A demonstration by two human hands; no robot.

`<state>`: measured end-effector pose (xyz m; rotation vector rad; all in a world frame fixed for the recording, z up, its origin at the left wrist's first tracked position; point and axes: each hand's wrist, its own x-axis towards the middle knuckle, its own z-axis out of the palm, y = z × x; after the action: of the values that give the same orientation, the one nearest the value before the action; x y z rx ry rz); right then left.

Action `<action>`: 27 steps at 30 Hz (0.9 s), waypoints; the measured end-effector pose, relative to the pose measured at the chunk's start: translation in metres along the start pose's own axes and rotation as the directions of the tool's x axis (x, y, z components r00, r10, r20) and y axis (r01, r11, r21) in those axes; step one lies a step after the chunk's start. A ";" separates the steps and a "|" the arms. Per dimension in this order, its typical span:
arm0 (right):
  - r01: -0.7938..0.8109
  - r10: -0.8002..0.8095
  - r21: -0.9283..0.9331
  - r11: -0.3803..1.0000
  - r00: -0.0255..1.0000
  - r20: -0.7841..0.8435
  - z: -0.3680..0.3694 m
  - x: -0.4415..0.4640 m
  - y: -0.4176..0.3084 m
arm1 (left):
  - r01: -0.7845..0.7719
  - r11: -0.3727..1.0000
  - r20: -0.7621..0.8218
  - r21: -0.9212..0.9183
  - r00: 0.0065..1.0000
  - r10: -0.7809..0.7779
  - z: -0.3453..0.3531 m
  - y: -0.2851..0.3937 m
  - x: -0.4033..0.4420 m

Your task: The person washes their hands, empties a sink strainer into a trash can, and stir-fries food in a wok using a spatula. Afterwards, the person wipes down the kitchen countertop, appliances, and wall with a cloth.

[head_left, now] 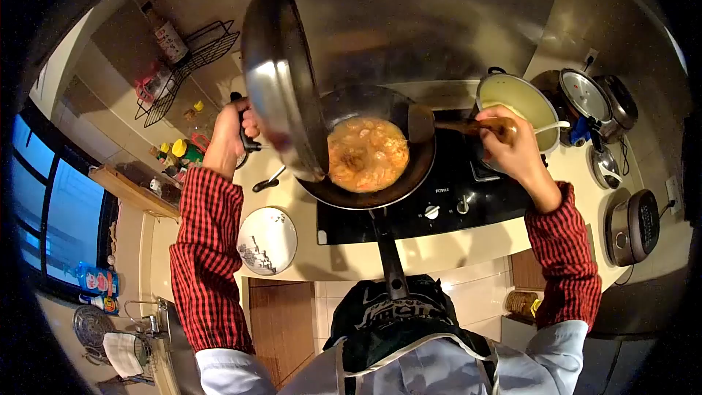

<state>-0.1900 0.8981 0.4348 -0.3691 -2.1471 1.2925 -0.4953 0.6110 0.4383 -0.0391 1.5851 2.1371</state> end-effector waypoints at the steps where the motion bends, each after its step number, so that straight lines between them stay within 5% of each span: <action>1: -0.028 0.031 -0.086 0.996 0.999 0.034 0.005 0.009 -0.004 | -0.043 0.999 -0.006 -0.014 0.999 0.043 -0.004 -0.001 -0.002; 7: -0.289 0.295 -0.132 0.948 0.955 0.032 0.016 0.074 0.035 | -0.071 0.997 -0.033 -0.027 0.997 0.070 -0.011 0.010 -0.014; 9: -0.354 0.354 0.155 0.922 0.935 0.032 0.033 0.084 0.065 | -0.063 0.997 -0.030 -0.047 0.998 0.062 -0.013 0.011 -0.016; 13: -0.101 0.023 0.262 0.960 0.959 0.284 0.066 0.074 0.092 | -0.049 0.996 -0.028 -0.075 0.998 0.047 -0.021 0.010 -0.026; 14: 0.187 -0.202 0.080 0.979 0.933 0.297 0.072 0.067 0.074 | -0.048 0.996 -0.030 -0.079 0.999 0.045 -0.022 0.010 -0.027; 15: 0.461 -0.403 -0.098 0.882 0.845 0.351 0.075 0.059 0.054 | -0.043 0.995 -0.037 -0.085 0.999 0.040 -0.022 0.009 -0.030; 17: 0.610 -0.490 -0.029 0.792 0.662 0.567 0.075 0.047 0.019 | -0.037 0.995 -0.056 -0.097 0.998 0.032 -0.017 0.010 -0.033; 21: 0.634 -0.275 -0.119 0.764 0.486 0.829 0.049 0.015 -0.054 | -0.033 0.991 -0.146 -0.128 0.989 0.014 -0.002 0.010 -0.037; 23: 0.703 -0.320 -0.108 0.703 0.447 0.835 0.039 0.001 -0.077 | 0.063 0.998 0.188 -0.020 0.980 -0.058 -0.058 -0.007 0.014; 27: 0.668 -0.194 -0.137 0.732 0.397 0.897 0.035 -0.009 -0.091 | 0.122 0.987 0.161 0.108 0.977 -0.139 -0.046 -0.006 0.014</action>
<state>-0.1989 0.8246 0.4991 0.8641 -3.0743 0.5654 -0.5171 0.5757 0.4138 0.0659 1.5423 1.9079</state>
